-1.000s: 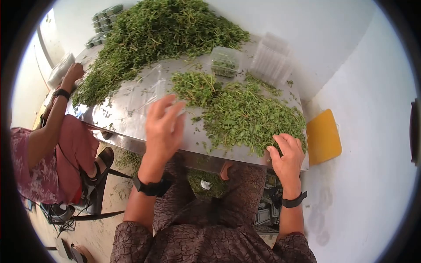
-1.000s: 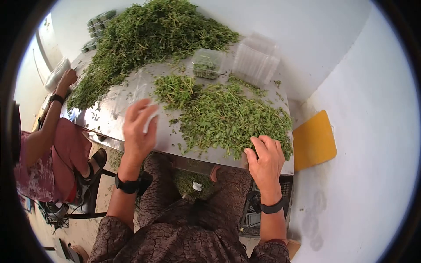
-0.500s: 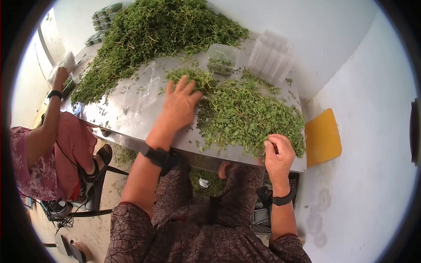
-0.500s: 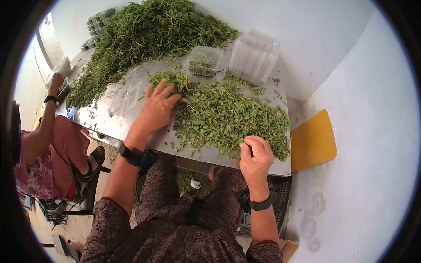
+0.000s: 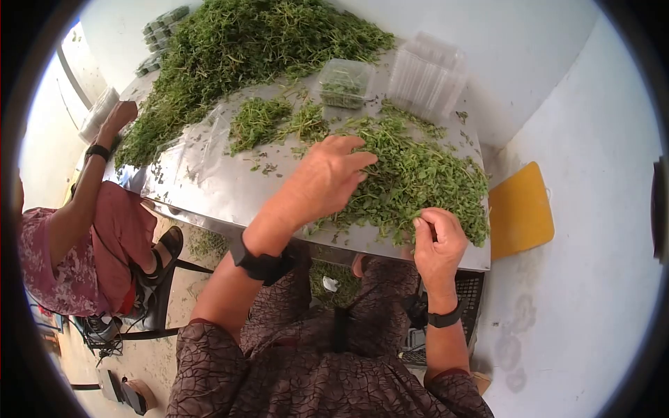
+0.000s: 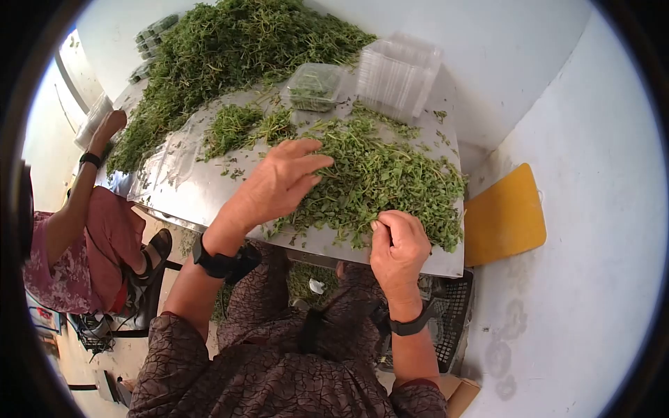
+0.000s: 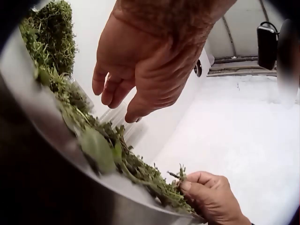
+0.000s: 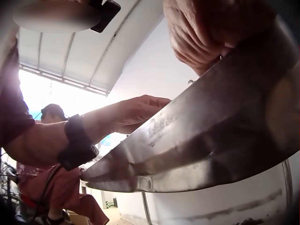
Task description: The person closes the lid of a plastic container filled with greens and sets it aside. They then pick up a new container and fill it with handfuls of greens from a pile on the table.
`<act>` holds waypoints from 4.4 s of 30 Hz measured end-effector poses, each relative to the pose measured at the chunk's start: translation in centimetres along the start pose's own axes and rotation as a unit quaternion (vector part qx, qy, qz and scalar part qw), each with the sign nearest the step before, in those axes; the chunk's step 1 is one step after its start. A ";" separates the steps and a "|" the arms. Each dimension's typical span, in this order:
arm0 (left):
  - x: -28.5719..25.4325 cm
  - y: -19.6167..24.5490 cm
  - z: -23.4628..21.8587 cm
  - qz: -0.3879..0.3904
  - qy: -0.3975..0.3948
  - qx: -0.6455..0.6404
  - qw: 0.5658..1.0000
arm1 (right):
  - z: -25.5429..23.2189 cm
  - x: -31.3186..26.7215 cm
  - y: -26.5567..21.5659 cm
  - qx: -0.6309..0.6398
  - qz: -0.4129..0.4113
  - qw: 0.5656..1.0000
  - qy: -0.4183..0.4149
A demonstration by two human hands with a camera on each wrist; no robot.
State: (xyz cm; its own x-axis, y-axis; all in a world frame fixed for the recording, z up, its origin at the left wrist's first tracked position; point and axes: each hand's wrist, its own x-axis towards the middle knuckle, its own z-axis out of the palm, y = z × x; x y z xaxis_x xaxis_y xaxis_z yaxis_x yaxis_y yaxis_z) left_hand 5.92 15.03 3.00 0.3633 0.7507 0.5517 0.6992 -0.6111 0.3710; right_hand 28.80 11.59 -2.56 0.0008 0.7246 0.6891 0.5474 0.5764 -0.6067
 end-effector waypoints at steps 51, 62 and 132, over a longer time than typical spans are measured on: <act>-8.5 2.4 -2.5 -0.147 0.021 -0.019 0.989 | -0.3 0.0 -0.2 0.000 0.020 0.999 -0.032; -8.2 -0.6 -1.3 -0.131 0.095 -0.054 0.985 | -0.1 0.6 -3.1 -0.140 -0.099 0.983 -0.067; -11.5 -6.8 -4.0 -0.208 0.336 0.081 0.915 | 12.5 19.1 -3.4 -0.184 0.051 0.862 -0.470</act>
State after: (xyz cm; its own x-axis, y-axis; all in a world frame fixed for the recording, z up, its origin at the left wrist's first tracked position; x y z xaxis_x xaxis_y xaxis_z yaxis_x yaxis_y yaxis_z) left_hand -5.42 9.57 -2.89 -0.3776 0.5536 0.7422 0.7926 -0.2212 0.5682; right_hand 16.47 28.23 7.73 -0.5199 0.8495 -0.0898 0.8123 0.4591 -0.3598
